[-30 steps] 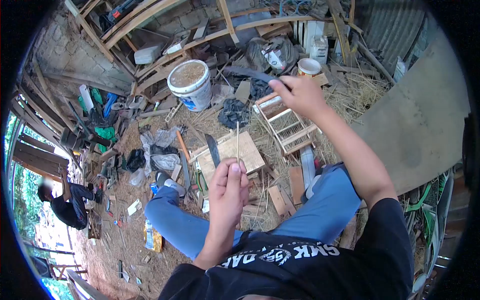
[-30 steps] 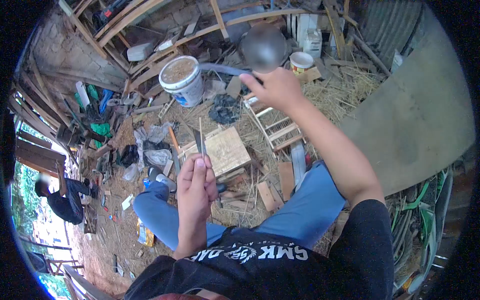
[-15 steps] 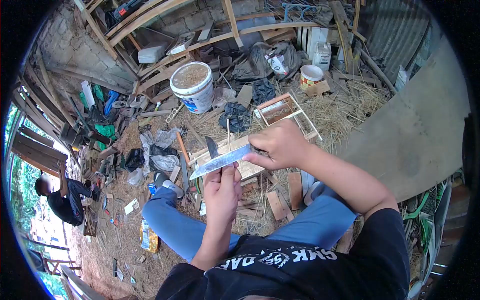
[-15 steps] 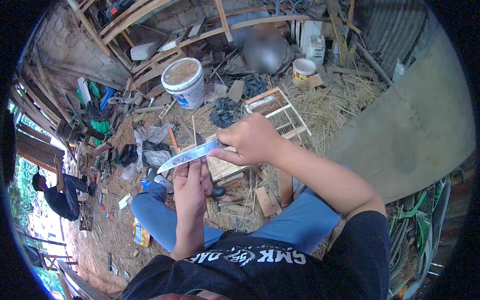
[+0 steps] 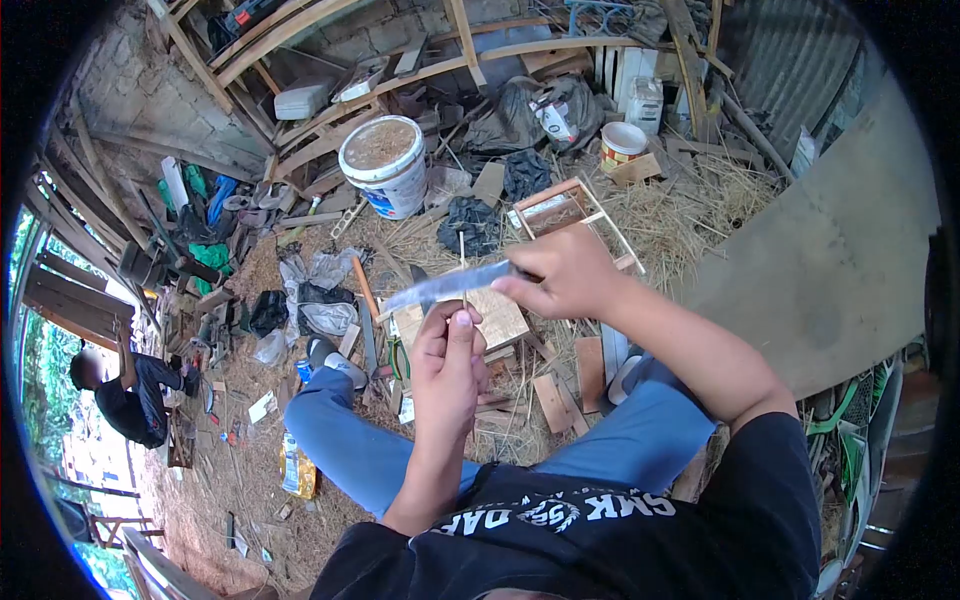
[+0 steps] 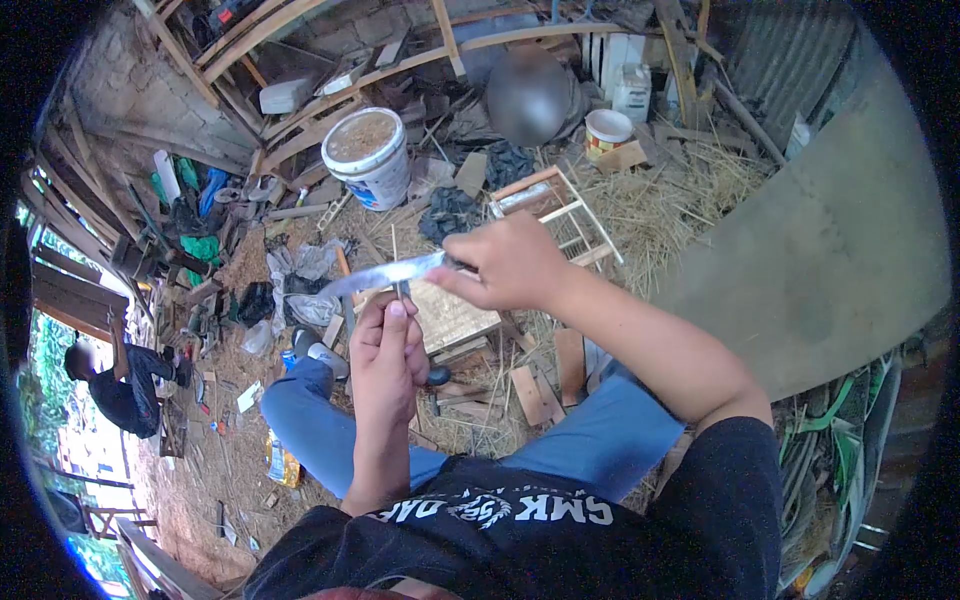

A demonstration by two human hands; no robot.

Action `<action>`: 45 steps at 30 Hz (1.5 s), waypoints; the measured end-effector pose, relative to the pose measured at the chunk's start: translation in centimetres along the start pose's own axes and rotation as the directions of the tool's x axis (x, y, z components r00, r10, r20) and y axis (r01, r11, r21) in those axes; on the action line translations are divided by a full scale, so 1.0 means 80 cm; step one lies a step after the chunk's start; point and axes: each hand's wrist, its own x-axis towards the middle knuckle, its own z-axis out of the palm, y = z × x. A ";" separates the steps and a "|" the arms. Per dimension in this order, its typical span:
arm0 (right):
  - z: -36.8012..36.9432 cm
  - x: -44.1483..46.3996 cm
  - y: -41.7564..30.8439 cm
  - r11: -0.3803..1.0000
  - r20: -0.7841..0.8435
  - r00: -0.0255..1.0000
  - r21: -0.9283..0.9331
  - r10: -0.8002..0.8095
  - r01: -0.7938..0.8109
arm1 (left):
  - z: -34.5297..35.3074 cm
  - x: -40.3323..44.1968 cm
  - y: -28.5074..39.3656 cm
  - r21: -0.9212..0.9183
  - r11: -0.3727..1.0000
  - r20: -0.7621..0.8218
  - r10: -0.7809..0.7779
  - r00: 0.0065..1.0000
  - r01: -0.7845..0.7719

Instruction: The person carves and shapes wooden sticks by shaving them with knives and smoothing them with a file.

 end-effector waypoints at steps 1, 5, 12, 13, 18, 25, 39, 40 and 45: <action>0.001 -0.001 -0.004 0.996 0.005 0.996 -0.032 -0.085 0.086 | 0.001 0.000 -0.001 0.006 1.000 -0.016 -0.002 1.000 0.003; 0.006 -0.003 -0.007 0.972 -0.025 0.978 -0.115 -0.208 0.204 | 0.008 -0.003 -0.002 0.013 0.999 -0.064 -0.030 0.998 0.030; -0.025 0.021 0.091 0.880 -0.140 0.872 -0.012 0.469 -0.475 | 0.005 -0.024 -0.003 0.008 1.000 0.131 -0.031 0.991 0.030; -0.025 0.018 0.091 0.887 -0.134 0.881 -0.020 0.455 -0.461 | 0.002 -0.018 -0.003 0.022 1.000 0.080 0.012 0.997 -0.014; 0.034 0.006 0.094 0.778 0.092 0.832 0.309 0.547 -0.546 | -0.035 0.014 -0.013 -0.044 0.986 -0.020 0.162 0.987 -0.163; 0.060 0.012 -0.012 0.425 0.528 0.656 0.501 0.540 -0.754 | -0.069 0.033 -0.020 -0.036 0.918 -0.244 0.375 0.894 -0.395; 0.065 0.039 -0.014 0.254 0.737 0.639 0.589 0.220 -0.767 | -0.077 0.025 0.005 -0.157 0.821 -0.374 0.465 0.802 -0.549; 0.065 0.043 -0.009 0.254 0.738 0.640 0.590 0.214 -0.766 | -0.081 0.021 0.007 -0.096 0.831 -0.359 0.484 0.798 -0.548; 0.077 0.061 0.021 0.388 0.728 0.672 0.585 0.138 -0.713 | -0.121 -0.021 0.021 0.277 0.895 -0.282 0.423 0.861 -0.349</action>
